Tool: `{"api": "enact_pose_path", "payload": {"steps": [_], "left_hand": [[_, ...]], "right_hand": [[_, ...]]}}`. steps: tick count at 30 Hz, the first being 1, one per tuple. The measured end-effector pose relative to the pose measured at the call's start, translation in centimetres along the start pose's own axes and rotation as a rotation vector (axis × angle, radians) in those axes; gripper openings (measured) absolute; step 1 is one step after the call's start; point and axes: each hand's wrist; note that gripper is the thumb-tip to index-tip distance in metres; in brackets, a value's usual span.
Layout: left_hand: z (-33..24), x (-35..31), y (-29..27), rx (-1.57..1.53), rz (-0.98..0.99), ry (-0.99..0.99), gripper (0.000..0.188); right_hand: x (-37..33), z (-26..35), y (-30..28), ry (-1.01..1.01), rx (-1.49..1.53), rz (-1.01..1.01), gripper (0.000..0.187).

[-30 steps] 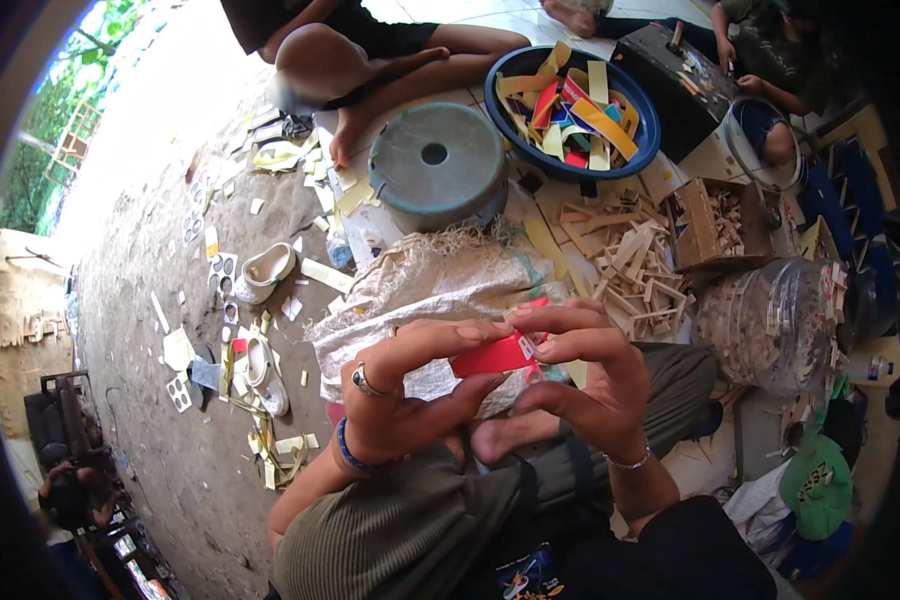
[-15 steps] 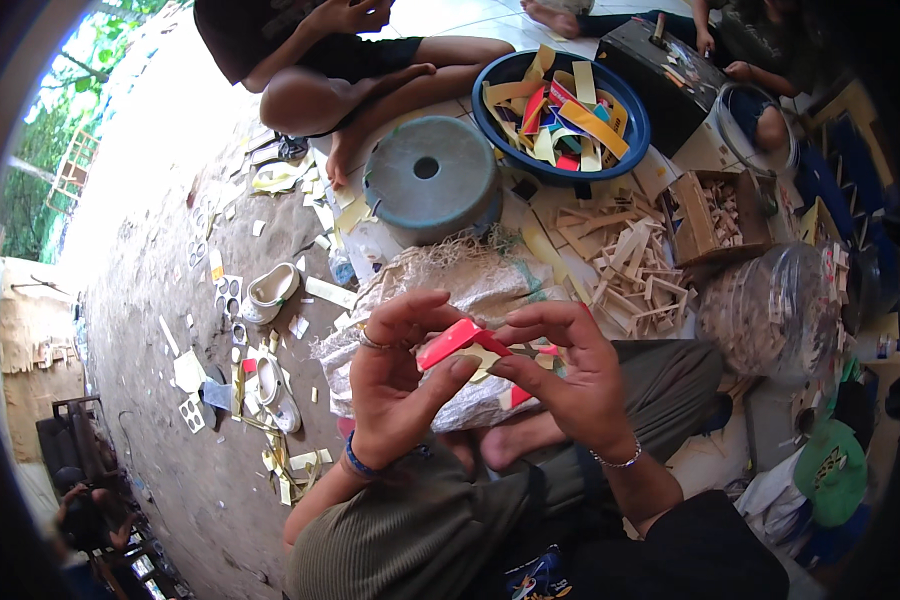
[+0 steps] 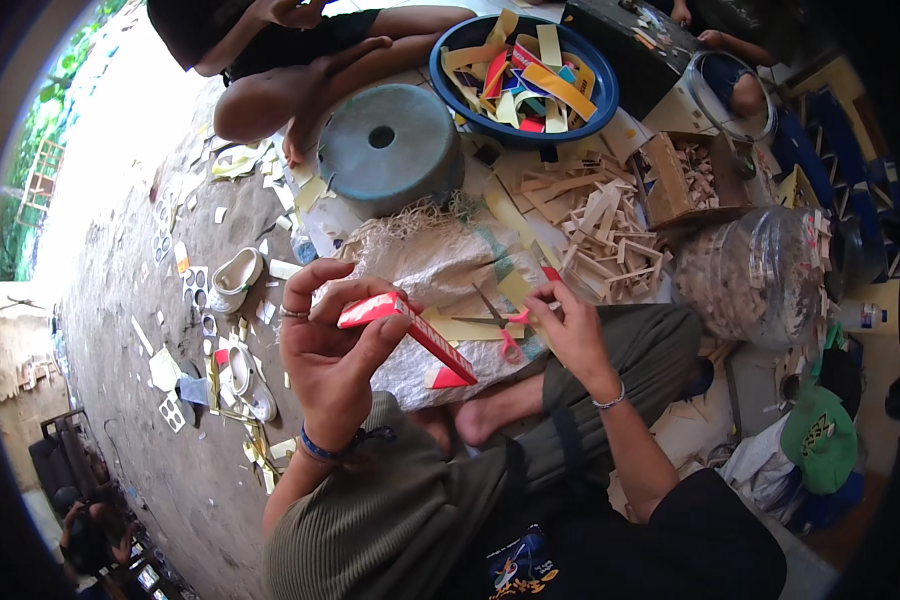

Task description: The person cuts a red printed cardstock strip into smaller pieces using pink scissors, then folds and assembles the pieces into a small decorative item. The person handles the cardstock and scissors throughout, working on the floor among scattered materials.

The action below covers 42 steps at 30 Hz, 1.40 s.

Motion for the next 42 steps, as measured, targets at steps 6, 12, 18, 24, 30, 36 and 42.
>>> {"api": "enact_pose_path", "payload": {"steps": [6,12,18,24,30,36,42], "left_hand": [[0.7,0.0,0.1,-0.172,-0.020,-0.063,0.047],[1.1,-0.2,0.1,-0.193,0.073,-0.034,0.024],[1.0,-0.5,-0.3,-0.459,0.093,-0.149,0.025],[0.7,-0.6,-0.2,-0.458,0.143,-0.149,0.024],[0.8,-0.6,-0.6,-0.505,0.104,-0.171,0.025],[0.8,-0.7,-0.8,-0.509,0.071,-0.138,0.026],[0.8,-0.6,-0.4,-0.362,0.107,-0.035,0.023]], "right_hand": [[-3.2,-7.1,1.4,-0.151,-0.479,0.003,0.034],[-3.3,-10.3,4.9,0.081,-0.698,-0.042,0.061],[-3.2,-11.7,3.7,-0.092,-0.638,-0.090,0.055],[-3.4,-10.2,3.6,-0.083,-0.574,-0.090,0.037],[-5.8,-6.8,-0.2,0.077,-0.176,0.045,0.024],[-6.7,-2.4,-3.6,0.406,1.066,0.241,0.024],[-6.1,4.0,-2.7,-0.049,0.656,0.231,0.026]]}}
Point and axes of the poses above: each hand's wrist, its own x-axis towards the middle knuckle, its own y-axis out of the palm, z = x × y, and after that the axes turned 2 degrees about x, right-handed
